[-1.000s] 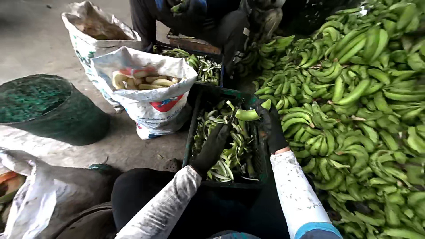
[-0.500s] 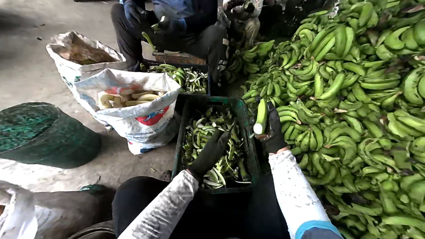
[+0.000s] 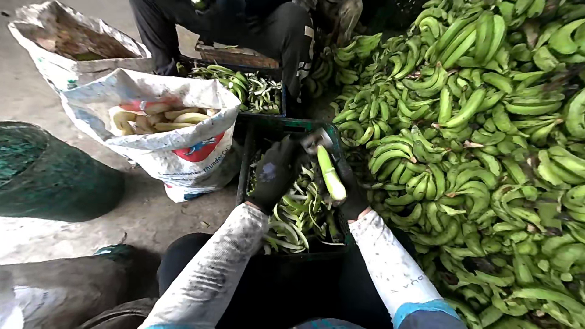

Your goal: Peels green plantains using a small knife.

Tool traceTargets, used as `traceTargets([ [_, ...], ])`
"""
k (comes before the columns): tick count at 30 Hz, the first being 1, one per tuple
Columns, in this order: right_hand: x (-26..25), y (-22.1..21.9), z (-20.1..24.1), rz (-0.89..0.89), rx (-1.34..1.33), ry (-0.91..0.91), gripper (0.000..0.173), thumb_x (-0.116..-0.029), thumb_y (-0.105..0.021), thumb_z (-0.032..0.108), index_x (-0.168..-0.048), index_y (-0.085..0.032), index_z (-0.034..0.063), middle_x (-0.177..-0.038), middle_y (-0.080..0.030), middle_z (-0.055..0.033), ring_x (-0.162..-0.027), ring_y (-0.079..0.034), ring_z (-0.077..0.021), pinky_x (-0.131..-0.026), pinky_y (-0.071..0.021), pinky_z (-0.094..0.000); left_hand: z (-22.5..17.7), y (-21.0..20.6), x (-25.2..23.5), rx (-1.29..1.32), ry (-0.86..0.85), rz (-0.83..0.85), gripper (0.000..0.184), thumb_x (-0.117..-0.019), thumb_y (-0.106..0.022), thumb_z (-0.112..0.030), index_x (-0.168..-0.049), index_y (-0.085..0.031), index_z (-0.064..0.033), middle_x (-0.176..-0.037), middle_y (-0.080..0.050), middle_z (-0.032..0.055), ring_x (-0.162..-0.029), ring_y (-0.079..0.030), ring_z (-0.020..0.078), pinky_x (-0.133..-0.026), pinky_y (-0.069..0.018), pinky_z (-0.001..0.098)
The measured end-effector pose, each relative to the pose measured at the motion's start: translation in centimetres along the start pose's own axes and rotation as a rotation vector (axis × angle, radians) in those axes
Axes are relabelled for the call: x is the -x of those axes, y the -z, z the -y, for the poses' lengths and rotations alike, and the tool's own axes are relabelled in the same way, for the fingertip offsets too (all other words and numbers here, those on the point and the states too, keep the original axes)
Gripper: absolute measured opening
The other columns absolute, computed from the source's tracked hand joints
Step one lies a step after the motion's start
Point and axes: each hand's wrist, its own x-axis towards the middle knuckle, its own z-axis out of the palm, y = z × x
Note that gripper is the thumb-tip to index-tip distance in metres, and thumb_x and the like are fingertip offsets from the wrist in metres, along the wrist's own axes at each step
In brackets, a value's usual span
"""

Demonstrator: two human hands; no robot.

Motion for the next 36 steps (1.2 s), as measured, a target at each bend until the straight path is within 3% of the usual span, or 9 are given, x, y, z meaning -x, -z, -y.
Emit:
traceTargets([
  [4, -0.4, 0.8, 0.7, 0.036, -0.047, -0.008, 0.041, -0.1045, -0.042, 0.053, -0.113, -0.064, 0.0191, -0.076, -0.063, 0.0014, -0.056, -0.06, -0.0065, -0.046, -0.0527, -0.0225, 1.3, 2.2, -1.0, 0.148, 0.047, -0.099, 0.048, -0.1037, -0.051, -0.051, -0.126, -0.059, -0.0098, -0.106, -0.065, 0.0117, -0.094, -0.065, 0.0243, -0.082, -0.0549, 0.0499],
  [10, 0.4, 1.1, 2.5, -0.25, 0.356, 0.394, 0.032, -0.1064, -0.046, 0.044, -0.129, -0.059, 0.0253, -0.093, -0.067, 0.0053, -0.072, -0.063, -0.0036, -0.061, -0.0553, -0.0226, -3.3, 0.6, 3.7, 0.438, -0.101, 0.209, 0.034, -0.1051, -0.054, -0.034, -0.123, -0.062, -0.0071, -0.089, -0.066, 0.0034, -0.071, -0.063, 0.0101, -0.064, -0.0567, 0.0318],
  [14, -1.3, 1.5, 2.6, -0.232, 0.452, 0.602, 0.04, -0.1096, -0.036, 0.041, -0.143, -0.051, 0.0251, -0.11, -0.065, 0.0042, -0.086, -0.064, -0.0054, -0.072, -0.0584, -0.0263, -3.7, -0.4, 4.6, 0.458, -0.153, 0.266, 0.036, -0.1044, -0.055, -0.037, -0.124, -0.063, -0.0082, -0.09, -0.064, 0.001, -0.073, -0.061, 0.0077, -0.067, -0.0556, 0.0288],
  [19, 0.8, 0.2, 0.1, -0.095, 0.486, 0.293, 0.025, -0.108, -0.046, 0.023, -0.127, -0.06, 0.015, -0.095, -0.064, 0.0006, -0.074, -0.058, -0.0032, -0.062, -0.051, -0.0211, -0.4, -0.8, 2.5, 0.105, -0.125, 0.018, 0.037, -0.1011, -0.061, -0.033, -0.128, -0.063, -0.0069, -0.11, -0.067, 0.0153, -0.095, -0.068, 0.0298, -0.081, -0.0572, 0.0526],
  [23, 1.2, -0.6, 0.5, -0.045, 0.294, 0.065, 0.032, -0.1097, -0.038, 0.038, -0.122, -0.062, 0.0207, -0.082, -0.064, 0.0019, -0.059, -0.057, -0.0038, -0.05, -0.0496, -0.019, 0.6, 1.1, 1.7, 0.163, -0.007, -0.087, 0.04, -0.1057, -0.053, -0.042, -0.129, -0.059, -0.0094, -0.11, -0.065, 0.0126, -0.094, -0.066, 0.0243, -0.081, -0.0565, 0.0471],
  [28, -1.0, 1.1, 1.1, -0.111, 0.358, 0.623, 0.038, -0.1107, -0.035, 0.032, -0.143, -0.05, 0.0194, -0.122, -0.063, 0.0036, -0.101, -0.062, -0.0034, -0.086, -0.0558, -0.0245, -2.8, 0.4, 4.3, 0.317, -0.107, 0.033, 0.041, -0.1049, -0.053, -0.039, -0.127, -0.062, -0.0048, -0.099, -0.067, 0.0074, -0.083, -0.065, 0.0141, -0.075, -0.0578, 0.037],
  [30, -1.5, 1.0, 1.5, -0.33, 0.428, 0.765, 0.04, -0.1106, -0.035, 0.035, -0.146, -0.048, 0.0207, -0.126, -0.062, 0.0021, -0.105, -0.063, -0.0065, -0.088, -0.0568, -0.0296, -4.2, -0.4, 5.7, 0.376, -0.119, 0.096, 0.037, -0.1046, -0.054, -0.036, -0.124, -0.063, -0.0053, -0.097, -0.067, 0.0057, -0.08, -0.064, 0.0119, -0.072, -0.0582, 0.0335],
  [34, -1.1, 0.7, 2.0, -0.47, 0.637, 0.823, 0.046, -0.1114, -0.031, 0.034, -0.155, -0.038, 0.0197, -0.145, -0.052, -0.0016, -0.126, -0.055, -0.0097, -0.105, -0.0498, -0.0345, -4.6, -1.4, 6.3, 0.34, -0.127, 0.099, 0.043, -0.1035, -0.053, -0.044, -0.125, -0.063, -0.0071, -0.099, -0.066, 0.0057, -0.082, -0.064, 0.0131, -0.073, -0.0578, 0.0352],
  [36, -0.2, 0.8, 1.4, -0.325, 0.714, 0.71, 0.041, -0.1093, -0.041, 0.026, -0.149, -0.045, 0.0152, -0.134, -0.059, -0.0036, -0.115, -0.06, -0.0092, -0.096, -0.0543, -0.0333, -3.5, -1.5, 5.4, 0.271, -0.131, 0.086, 0.042, -0.1035, -0.055, -0.039, -0.128, -0.062, -0.0063, -0.105, -0.067, 0.009, -0.089, -0.067, 0.0175, -0.079, -0.0585, 0.0404],
])
